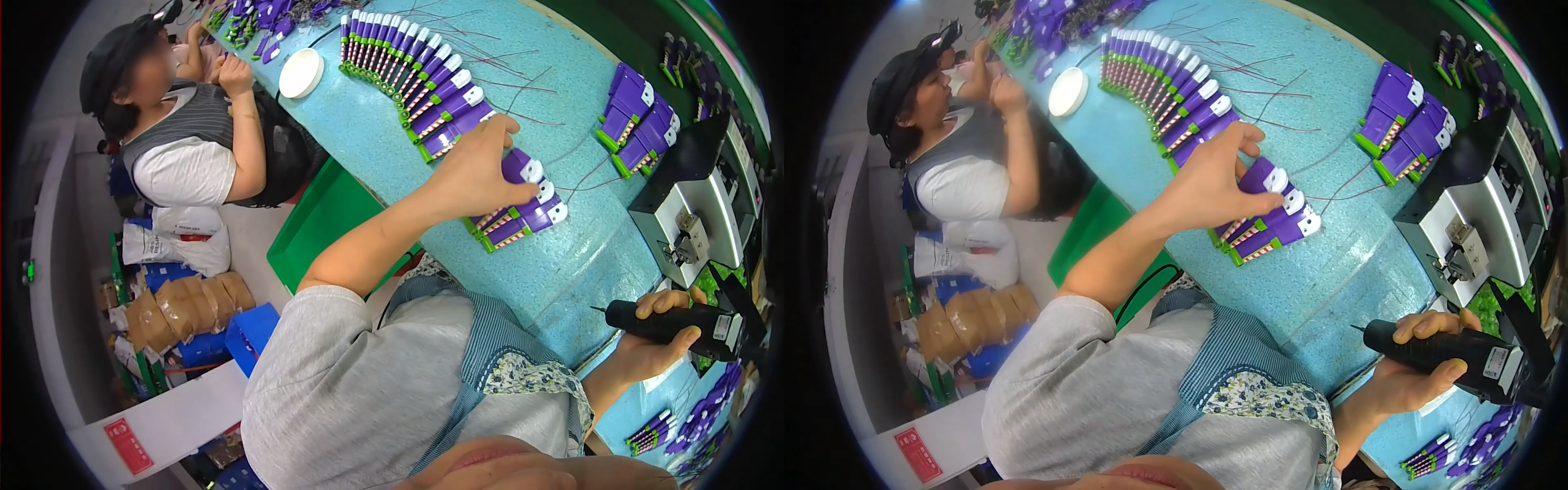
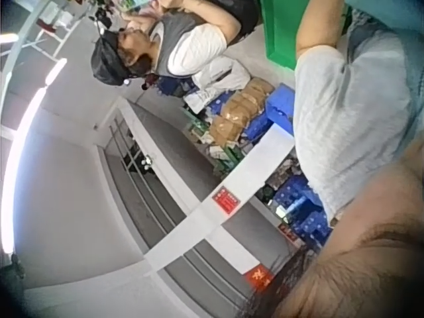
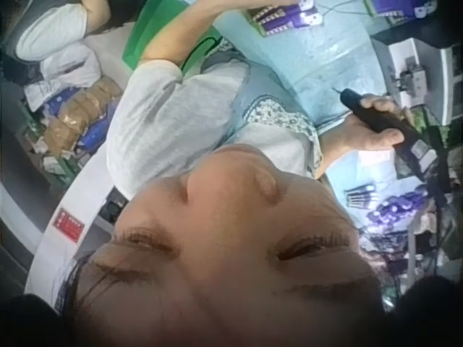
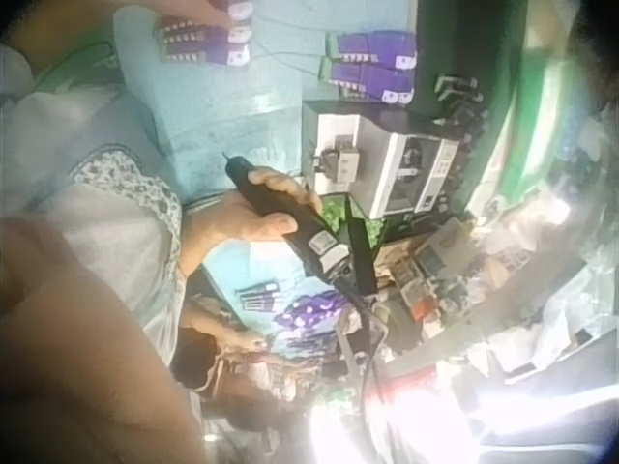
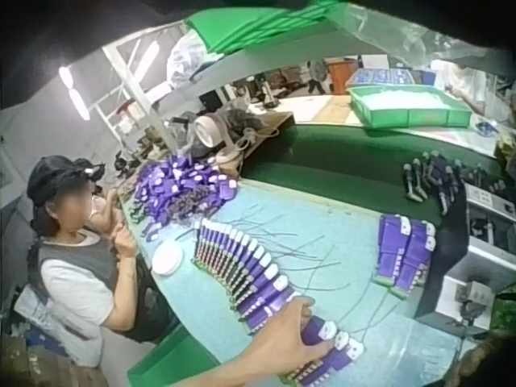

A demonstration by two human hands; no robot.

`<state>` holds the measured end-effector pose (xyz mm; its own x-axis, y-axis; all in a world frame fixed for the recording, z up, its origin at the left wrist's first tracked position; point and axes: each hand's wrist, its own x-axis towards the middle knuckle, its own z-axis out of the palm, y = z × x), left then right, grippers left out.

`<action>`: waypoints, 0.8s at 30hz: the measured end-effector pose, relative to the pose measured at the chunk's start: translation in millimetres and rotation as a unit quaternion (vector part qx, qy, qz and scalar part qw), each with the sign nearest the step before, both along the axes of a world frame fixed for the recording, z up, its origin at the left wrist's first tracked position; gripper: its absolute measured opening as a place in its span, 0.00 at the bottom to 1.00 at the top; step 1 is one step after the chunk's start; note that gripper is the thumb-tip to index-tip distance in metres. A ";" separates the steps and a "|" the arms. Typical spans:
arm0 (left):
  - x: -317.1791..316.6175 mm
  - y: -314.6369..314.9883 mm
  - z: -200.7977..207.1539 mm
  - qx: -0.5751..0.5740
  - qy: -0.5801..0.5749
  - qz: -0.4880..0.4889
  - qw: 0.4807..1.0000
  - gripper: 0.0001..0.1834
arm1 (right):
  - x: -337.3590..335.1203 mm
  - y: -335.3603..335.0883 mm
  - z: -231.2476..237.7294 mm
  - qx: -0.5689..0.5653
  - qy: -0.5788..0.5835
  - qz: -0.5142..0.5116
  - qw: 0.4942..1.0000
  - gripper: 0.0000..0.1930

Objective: The person assembles plastic toy components by securing them with screws using an electric screwdriver, then sets the assembled pieces on the workbench.

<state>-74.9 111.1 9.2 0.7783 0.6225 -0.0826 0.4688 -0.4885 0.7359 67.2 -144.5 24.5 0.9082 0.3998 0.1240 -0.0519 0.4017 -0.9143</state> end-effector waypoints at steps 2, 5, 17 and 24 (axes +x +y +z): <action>-9.6 -7.7 3.5 0.009 -0.001 -0.030 1.000 0.41 | 1.4 0.6 1.2 -0.019 -0.005 -0.017 1.000 0.33; -15.5 -15.1 -9.4 0.009 0.009 -0.034 0.999 0.41 | 3.7 3.1 2.9 -0.009 -0.003 -0.012 1.000 0.33; -17.2 -9.2 -25.0 -0.234 -0.014 -0.052 0.971 0.26 | 1.4 -5.6 3.7 0.012 0.015 0.003 1.000 0.34; -17.9 -19.5 -3.8 -0.380 0.037 -0.112 0.917 0.33 | 1.7 -5.2 3.7 0.001 -0.008 0.003 1.000 0.31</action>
<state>-92.8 91.7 5.5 0.8548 0.1886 -0.4835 0.4809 0.0625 0.8745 68.9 -149.7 28.2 0.9038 0.4046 0.1395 -0.0395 0.4035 -0.9141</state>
